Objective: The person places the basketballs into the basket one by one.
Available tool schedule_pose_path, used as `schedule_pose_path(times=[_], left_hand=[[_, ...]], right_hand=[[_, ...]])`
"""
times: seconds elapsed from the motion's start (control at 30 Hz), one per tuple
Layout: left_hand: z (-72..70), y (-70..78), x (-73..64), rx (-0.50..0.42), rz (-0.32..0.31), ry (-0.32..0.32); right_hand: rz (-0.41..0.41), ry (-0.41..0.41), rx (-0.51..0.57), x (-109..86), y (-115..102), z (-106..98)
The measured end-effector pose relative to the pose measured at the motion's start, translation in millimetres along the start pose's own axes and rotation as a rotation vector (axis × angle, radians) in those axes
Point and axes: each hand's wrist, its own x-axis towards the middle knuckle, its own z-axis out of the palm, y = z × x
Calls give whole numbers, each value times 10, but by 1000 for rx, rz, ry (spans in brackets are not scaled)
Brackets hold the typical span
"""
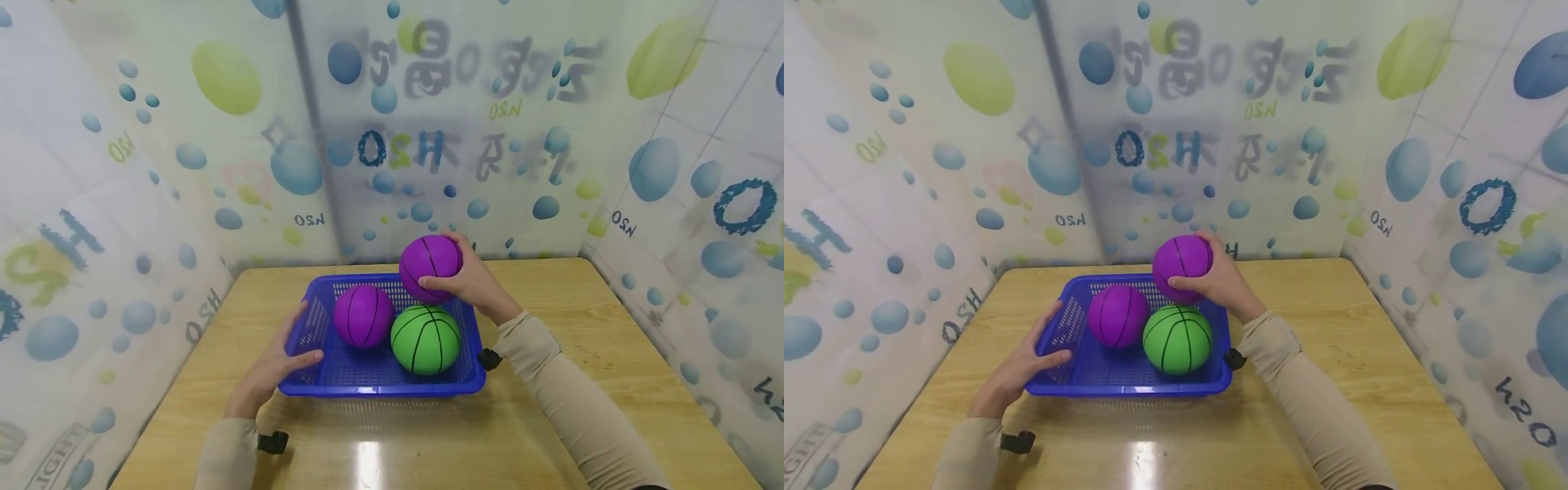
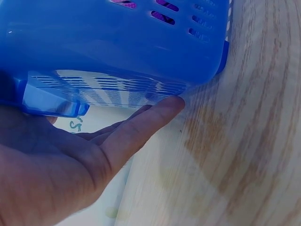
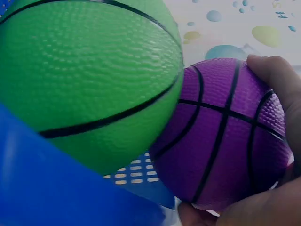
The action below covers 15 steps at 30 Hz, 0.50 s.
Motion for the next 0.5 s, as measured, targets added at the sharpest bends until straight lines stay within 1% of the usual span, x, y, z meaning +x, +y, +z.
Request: schedule_pose_path(times=[0.17, 0.27, 0.37, 0.5], left_hand=[[-2, -12, 12, -44, 30, 3], [2, -15, 16, -62, 23, 0], [10, -14, 19, -57, 8, -6], [17, -19, 30, -34, 7, 1]], right_hand=[[31, -70, -37, 0, -5, -18], [68, -114, -61, -16, -11, -47], [89, -105, -110, -30, -6, -88], [77, -53, -129, -48, -14, -158]])
